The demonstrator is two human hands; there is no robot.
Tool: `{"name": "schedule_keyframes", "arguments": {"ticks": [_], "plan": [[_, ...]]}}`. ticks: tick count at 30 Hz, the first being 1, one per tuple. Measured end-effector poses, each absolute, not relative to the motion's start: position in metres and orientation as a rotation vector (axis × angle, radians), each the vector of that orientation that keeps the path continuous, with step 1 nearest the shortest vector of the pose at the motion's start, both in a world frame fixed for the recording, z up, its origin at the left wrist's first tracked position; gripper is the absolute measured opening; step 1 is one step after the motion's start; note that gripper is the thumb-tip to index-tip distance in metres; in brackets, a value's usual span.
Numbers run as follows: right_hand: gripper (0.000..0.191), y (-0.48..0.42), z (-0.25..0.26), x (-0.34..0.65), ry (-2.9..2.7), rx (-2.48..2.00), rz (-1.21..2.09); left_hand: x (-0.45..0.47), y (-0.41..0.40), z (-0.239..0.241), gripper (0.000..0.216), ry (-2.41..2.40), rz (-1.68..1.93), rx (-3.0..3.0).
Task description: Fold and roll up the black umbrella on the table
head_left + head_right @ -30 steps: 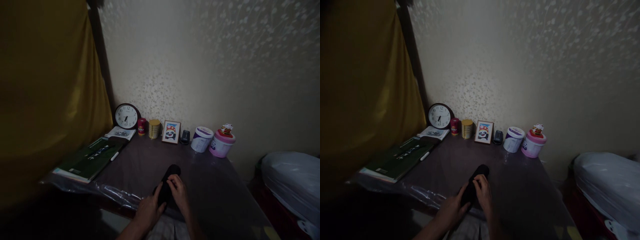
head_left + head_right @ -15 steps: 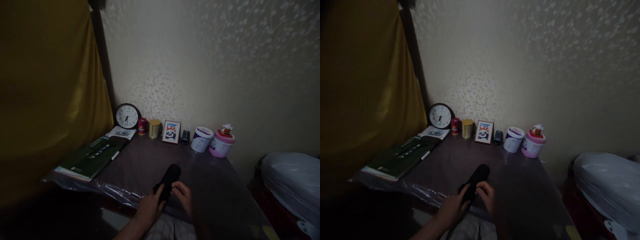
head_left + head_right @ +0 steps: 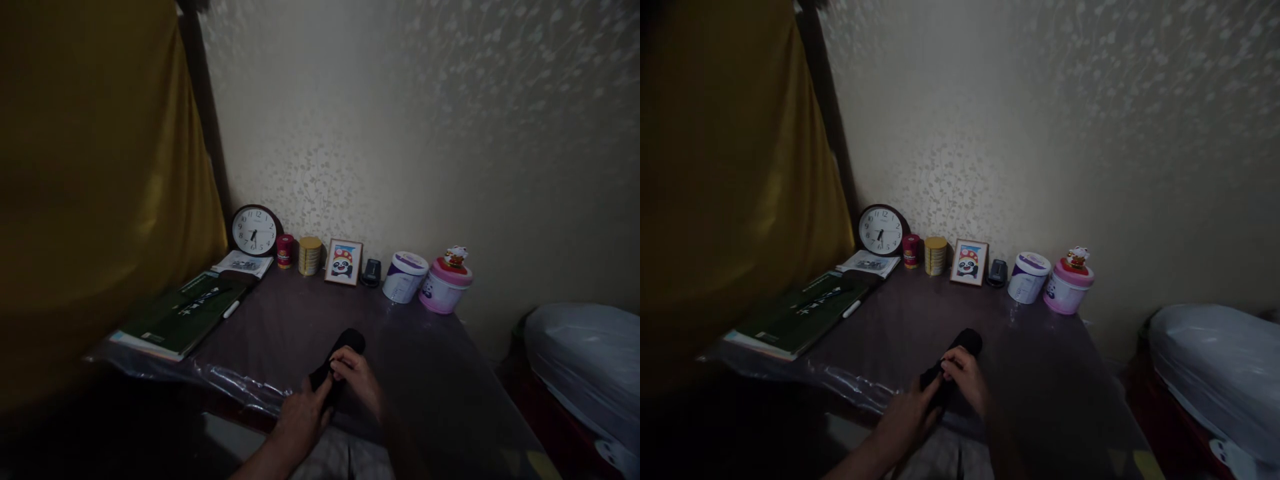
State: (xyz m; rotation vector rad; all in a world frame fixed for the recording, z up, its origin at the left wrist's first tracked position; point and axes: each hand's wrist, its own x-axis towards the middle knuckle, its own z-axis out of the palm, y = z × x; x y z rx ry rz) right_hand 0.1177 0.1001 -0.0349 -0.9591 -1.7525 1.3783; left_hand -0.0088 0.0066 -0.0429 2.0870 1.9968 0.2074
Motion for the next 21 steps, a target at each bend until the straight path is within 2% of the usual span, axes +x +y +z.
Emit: {"name": "schedule_keyframes", "arguments": {"ticks": [6,12,15,21], "plan": [[0.008,0.109,-0.033,0.109,-1.919,-1.186,1.308,-0.008,0.002,-0.046,0.058,1.986,0.255,2.092],[0.011,0.102,-0.028,0.108,-2.161,-1.228,0.804,-0.008,0.002,-0.048,0.068,1.98,0.309,1.996],[0.019,0.095,-0.023,0.107,-2.246,-1.169,0.67,-0.009,0.003,-0.046,0.068,1.974,0.308,1.955],[0.026,0.103,-0.028,0.119,-1.922,-1.09,0.93,-0.022,-0.001,-0.038,0.069,1.935,0.307,1.857]]}}
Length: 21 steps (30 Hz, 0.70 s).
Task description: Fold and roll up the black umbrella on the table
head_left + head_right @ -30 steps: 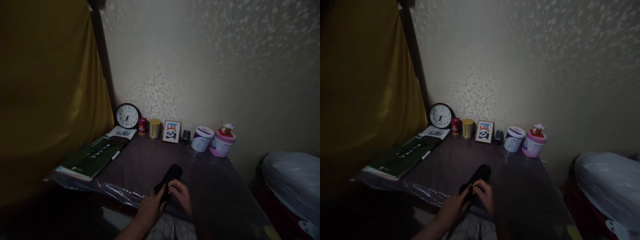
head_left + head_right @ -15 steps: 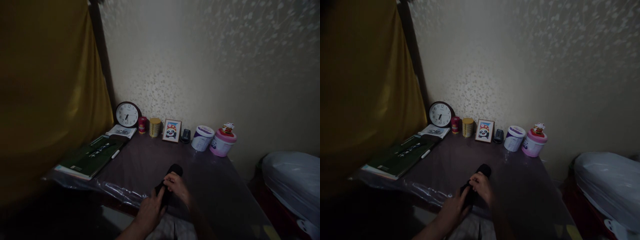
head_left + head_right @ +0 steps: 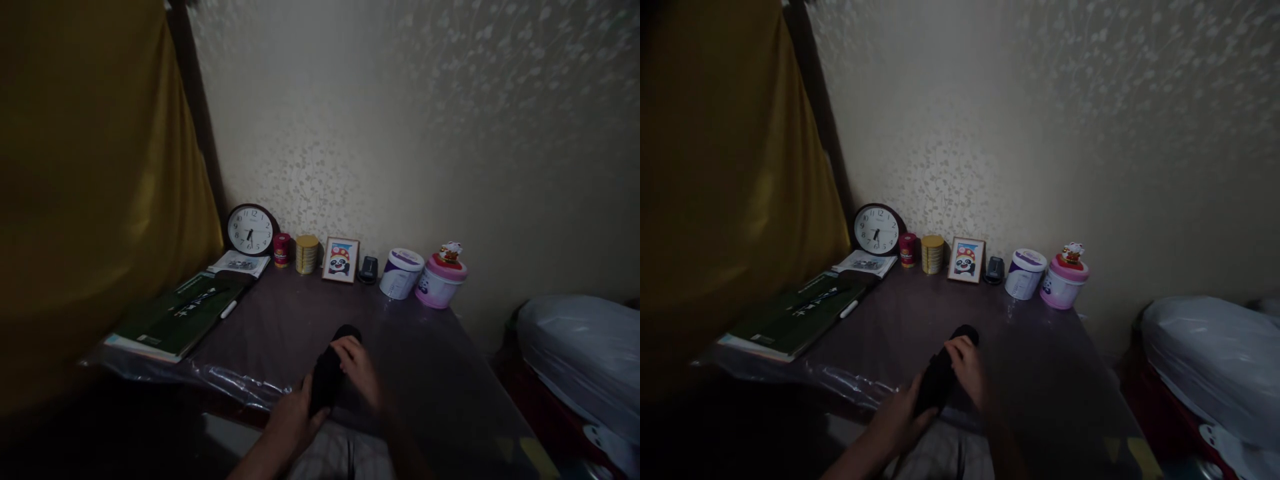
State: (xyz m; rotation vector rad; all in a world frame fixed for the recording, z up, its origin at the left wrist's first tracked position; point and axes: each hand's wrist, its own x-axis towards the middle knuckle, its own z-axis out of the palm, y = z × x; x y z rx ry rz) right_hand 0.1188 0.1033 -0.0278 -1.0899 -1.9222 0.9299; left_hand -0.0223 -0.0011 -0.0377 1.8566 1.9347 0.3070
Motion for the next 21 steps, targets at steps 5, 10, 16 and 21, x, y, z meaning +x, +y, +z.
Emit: {"name": "schedule_keyframes", "arguments": {"ticks": [5,10,16,21], "plan": [[0.035,0.108,-0.051,0.15,-1.514,-1.264,1.109,-0.037,-0.016,-0.032,0.064,1.924,0.3,1.767],[0.042,0.097,-0.069,0.165,-1.358,-1.316,1.237,-0.024,-0.026,-0.031,0.069,2.06,0.318,1.796],[0.05,0.09,-0.083,0.167,-1.282,-1.24,1.258,-0.009,-0.031,-0.039,0.077,2.104,0.256,1.943],[0.043,0.087,-0.086,0.171,-1.294,-1.178,1.25,-0.017,-0.034,-0.044,0.075,2.081,0.243,1.906]]}}
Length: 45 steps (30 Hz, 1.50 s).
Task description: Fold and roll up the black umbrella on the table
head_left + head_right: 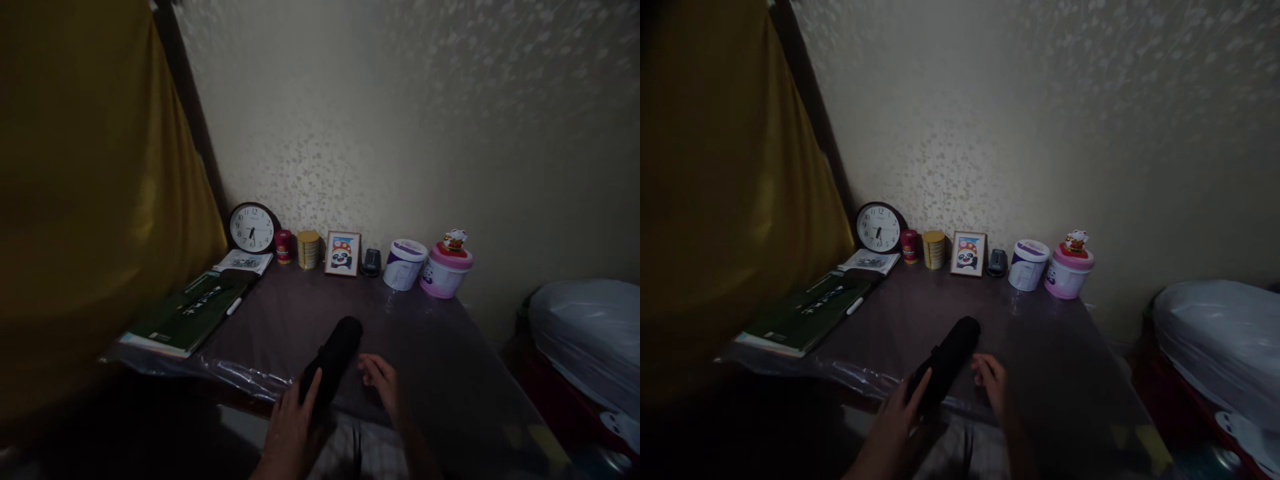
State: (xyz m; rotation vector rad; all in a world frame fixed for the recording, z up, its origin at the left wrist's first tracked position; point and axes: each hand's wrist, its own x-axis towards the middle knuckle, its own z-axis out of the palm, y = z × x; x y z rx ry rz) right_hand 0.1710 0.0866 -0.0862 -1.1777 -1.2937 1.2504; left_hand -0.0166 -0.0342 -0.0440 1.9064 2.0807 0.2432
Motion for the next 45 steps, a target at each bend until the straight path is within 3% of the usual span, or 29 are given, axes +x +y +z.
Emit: {"name": "schedule_keyframes", "arguments": {"ticks": [9,15,20,35,39,45], "plan": [[0.042,0.089,-0.057,0.149,-1.4,-1.147,1.163,-0.019,-0.035,-0.042,0.071,2.086,0.058,1.725],[0.026,0.096,-0.029,0.111,-1.907,-1.03,0.938,-0.024,-0.033,-0.046,0.078,1.991,0.203,1.761],[0.026,0.102,-0.018,0.099,-2.118,-1.038,0.782,-0.035,-0.027,-0.046,0.079,1.951,0.331,1.867],[0.017,0.12,-0.014,0.1,-1.794,-0.91,1.028,-0.038,-0.012,-0.035,0.08,2.025,0.396,1.876],[0.021,0.109,-0.008,0.121,-1.641,-0.954,1.194,-0.041,-0.012,-0.042,0.077,1.951,0.542,1.772],[0.029,0.108,-0.028,0.16,-1.48,-1.104,1.132,-0.044,-0.011,-0.054,0.076,1.713,0.825,1.526]]}}
